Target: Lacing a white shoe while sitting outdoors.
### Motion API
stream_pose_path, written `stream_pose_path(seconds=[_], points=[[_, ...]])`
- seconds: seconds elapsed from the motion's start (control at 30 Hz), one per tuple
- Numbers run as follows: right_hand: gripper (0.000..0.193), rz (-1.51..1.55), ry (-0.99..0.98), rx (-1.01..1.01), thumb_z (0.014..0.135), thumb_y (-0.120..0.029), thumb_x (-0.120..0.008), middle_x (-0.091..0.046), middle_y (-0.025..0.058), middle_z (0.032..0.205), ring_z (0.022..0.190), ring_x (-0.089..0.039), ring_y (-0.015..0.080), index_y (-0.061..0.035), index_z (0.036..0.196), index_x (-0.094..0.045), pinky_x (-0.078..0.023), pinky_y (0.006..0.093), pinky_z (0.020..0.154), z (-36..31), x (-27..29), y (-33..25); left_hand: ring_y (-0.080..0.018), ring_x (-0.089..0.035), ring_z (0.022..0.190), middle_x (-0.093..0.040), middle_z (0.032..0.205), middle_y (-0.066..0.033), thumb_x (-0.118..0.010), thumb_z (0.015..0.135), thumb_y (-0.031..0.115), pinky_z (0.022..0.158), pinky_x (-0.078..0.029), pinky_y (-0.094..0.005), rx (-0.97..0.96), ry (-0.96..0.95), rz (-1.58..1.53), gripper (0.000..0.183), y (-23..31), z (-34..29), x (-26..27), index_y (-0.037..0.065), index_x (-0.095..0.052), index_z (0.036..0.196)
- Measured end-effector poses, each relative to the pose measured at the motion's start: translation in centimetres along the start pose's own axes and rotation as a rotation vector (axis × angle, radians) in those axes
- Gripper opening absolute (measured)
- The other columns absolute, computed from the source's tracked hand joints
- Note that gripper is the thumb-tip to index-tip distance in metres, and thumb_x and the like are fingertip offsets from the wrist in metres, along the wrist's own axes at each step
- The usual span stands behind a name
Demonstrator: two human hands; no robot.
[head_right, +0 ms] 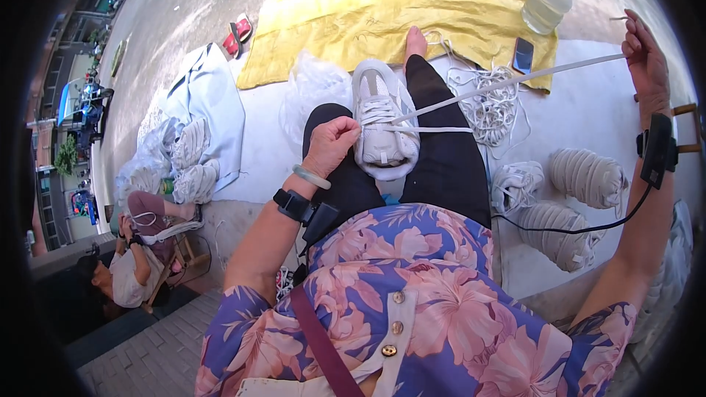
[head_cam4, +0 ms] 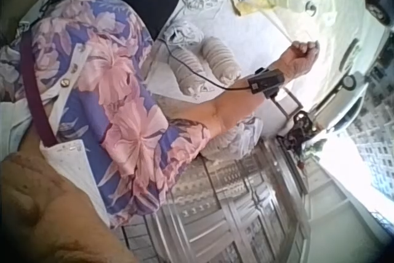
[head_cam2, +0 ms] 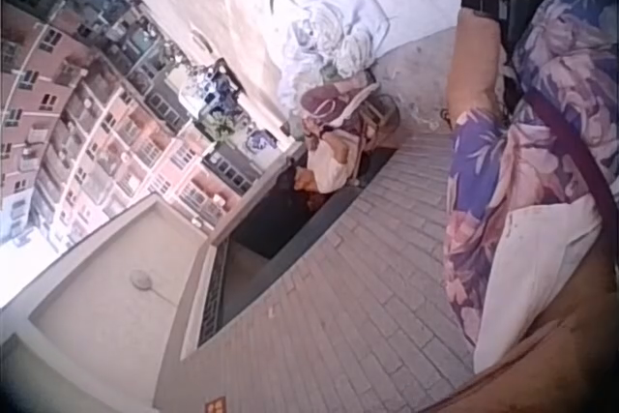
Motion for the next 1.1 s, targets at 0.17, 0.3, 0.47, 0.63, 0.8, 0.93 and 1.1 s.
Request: stream_pose_path(seconds=[0.17,0.3,0.47,0.63,0.8,0.93,1.1], points=[[0.039,0.046,0.040,0.029,0.091,-0.011,-0.049,-0.056,0.0007,0.089,0.063,-0.042,0.0040,0.0046,0.126,-0.042,-0.036,0.0166,0.055,1.6,4.6,-0.1,-0.0225,-0.057,0.062,-0.059,0.070,-0.0108,-0.060,0.074,0.010,0.059,-0.045,-0.0294,-0.156,0.089,0.241,0.008,1.4,-0.7,0.1,0.004,-0.063,0.078],[0.033,0.016,0.100,0.016,0.091,-0.013,-0.051,-0.056,0.0008,0.087,0.063,-0.045,0.0028,0.0020,0.120,-0.047,-0.036,0.0160,0.053,0.8,3.7,1.1,-0.0260,-0.058,0.065,-0.056,0.069,-0.0107,-0.059,0.073,0.009,0.060,-0.045,-0.0316,-0.180,0.081,0.289,0.008,1.6,-1.1,-0.4,0.005,-0.062,0.079],[0.030,-0.134,0.084,-0.204,0.089,-0.013,-0.053,-0.062,0.0043,0.090,0.069,-0.055,0.0027,0.0001,0.116,-0.052,-0.043,0.0137,0.056,-3.8,-5.1,6.3,-0.0249,-0.057,0.069,-0.054,0.074,-0.0090,-0.060,0.074,0.008,0.062,-0.045,-0.0305,-0.353,0.117,0.485,0.016,2.8,-1.5,-1.1,0.004,-0.061,0.089],[0.013,-0.041,-0.177,-0.476,0.087,-0.013,-0.056,-0.061,0.0003,0.074,0.056,-0.051,0.0030,-0.0039,0.096,-0.059,-0.040,0.0157,0.050,-10.9,-16.2,15.9,-0.0266,-0.057,0.073,-0.054,0.081,-0.0093,-0.061,0.074,0.010,0.064,-0.046,-0.0324,-0.368,0.092,0.552,0.018,2.8,-2.2,-1.4,0.005,-0.060,0.091],[0.009,-0.115,-0.480,-0.582,0.087,-0.014,-0.057,-0.056,-0.0018,0.068,0.054,-0.044,0.0013,-0.0056,0.088,-0.060,-0.036,0.0143,0.048,-16.0,-25.6,20.2,-0.0261,-0.057,0.076,-0.053,0.088,-0.0096,-0.062,0.073,0.011,0.066,-0.046,-0.0321,-0.374,0.082,0.570,0.021,2.7,-2.3,-1.2,0.006,-0.061,0.094],[0.009,-0.391,-0.562,-0.106,0.080,-0.011,-0.058,-0.058,0.0046,0.068,0.060,-0.055,0.0142,-0.0019,0.081,-0.061,-0.045,0.0283,0.055,-16.8,-29.3,21.8,-0.0257,-0.056,0.077,-0.052,0.093,-0.0095,-0.064,0.072,0.012,0.066,-0.046,-0.0317,-0.367,0.085,0.556,0.025,2.8,-2.2,-1.4,0.005,-0.061,0.096],[0.007,-0.848,-0.596,0.249,0.074,-0.013,-0.057,-0.057,0.0111,0.072,0.070,-0.057,0.0306,-0.0070,0.077,-0.060,-0.045,0.0392,0.062,-17.6,-32.6,20.7,-0.0256,-0.056,0.078,-0.052,0.095,-0.0097,-0.065,0.071,0.010,0.067,-0.046,-0.0313,-0.352,0.098,0.522,0.026,2.6,-2.1,-1.5,0.005,-0.060,0.096]])
Point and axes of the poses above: each hand's wrist, its own z-axis towards the middle knuckle, its own x-axis out of the back of the hand, y = z × x, the point moved 6 cm from there along z, towards the middle knuckle
